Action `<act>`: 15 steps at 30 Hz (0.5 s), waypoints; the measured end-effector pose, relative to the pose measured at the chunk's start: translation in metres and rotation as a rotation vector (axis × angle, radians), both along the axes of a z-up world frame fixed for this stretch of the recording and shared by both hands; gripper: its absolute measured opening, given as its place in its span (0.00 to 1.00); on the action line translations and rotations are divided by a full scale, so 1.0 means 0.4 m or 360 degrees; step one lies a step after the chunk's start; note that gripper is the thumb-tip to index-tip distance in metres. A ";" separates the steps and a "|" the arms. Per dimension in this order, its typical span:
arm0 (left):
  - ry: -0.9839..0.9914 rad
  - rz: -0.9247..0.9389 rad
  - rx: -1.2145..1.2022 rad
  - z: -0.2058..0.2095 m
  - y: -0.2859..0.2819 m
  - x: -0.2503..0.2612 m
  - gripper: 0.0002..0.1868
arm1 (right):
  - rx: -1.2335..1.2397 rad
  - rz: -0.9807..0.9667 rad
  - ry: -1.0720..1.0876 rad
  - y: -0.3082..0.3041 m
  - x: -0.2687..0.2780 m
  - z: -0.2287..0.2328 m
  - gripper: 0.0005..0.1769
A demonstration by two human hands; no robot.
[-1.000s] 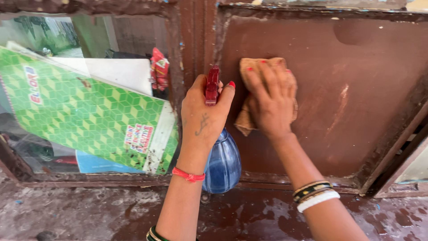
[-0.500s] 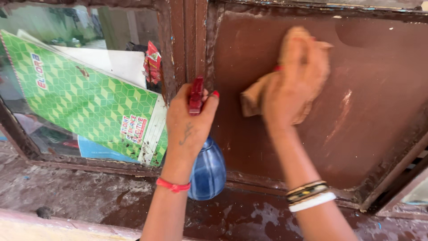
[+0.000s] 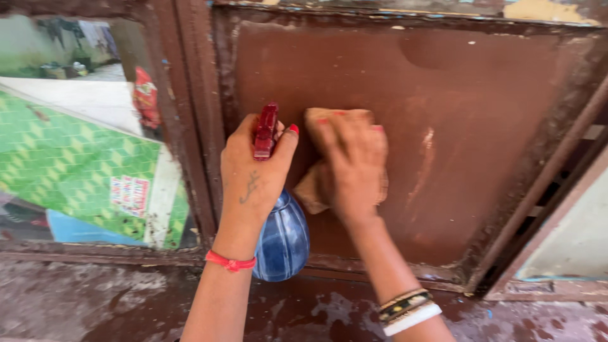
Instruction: The person sprays a liquid cleaner from a blue bottle onto glass window panes and the wooden frame, then wipes the surfaces with a brown cloth.
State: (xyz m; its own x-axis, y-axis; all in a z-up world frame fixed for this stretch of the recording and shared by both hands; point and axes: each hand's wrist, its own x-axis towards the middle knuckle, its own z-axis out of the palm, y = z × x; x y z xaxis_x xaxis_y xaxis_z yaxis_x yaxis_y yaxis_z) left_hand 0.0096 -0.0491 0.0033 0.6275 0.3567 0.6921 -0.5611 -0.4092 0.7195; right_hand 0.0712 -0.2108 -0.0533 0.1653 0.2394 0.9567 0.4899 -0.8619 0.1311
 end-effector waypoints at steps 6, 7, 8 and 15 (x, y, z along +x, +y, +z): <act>0.0064 -0.0170 -0.0022 -0.005 -0.090 0.002 0.13 | 0.0282 -0.0258 -0.0129 -0.227 -0.024 0.024 0.34; 0.0049 -0.0196 -0.0043 -0.008 -0.095 -0.001 0.13 | 0.0354 -0.0261 -0.0153 -0.238 -0.024 0.029 0.33; 0.0034 -0.0222 -0.0064 -0.012 -0.098 -0.004 0.13 | 0.0432 -0.0263 -0.0162 -0.236 -0.019 0.030 0.33; -0.0025 -0.0115 -0.0029 -0.039 -0.029 -0.037 0.12 | 0.0600 -0.0168 -0.0205 -0.080 0.010 0.037 0.39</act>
State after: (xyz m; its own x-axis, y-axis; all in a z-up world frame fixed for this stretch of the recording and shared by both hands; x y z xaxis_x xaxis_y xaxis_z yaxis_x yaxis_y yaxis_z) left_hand -0.0051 -0.0606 -0.0123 0.6411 0.3234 0.6960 -0.6001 -0.3541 0.7173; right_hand 0.0750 -0.2427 -0.0384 0.0433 -0.1436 0.9887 0.3966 -0.9058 -0.1489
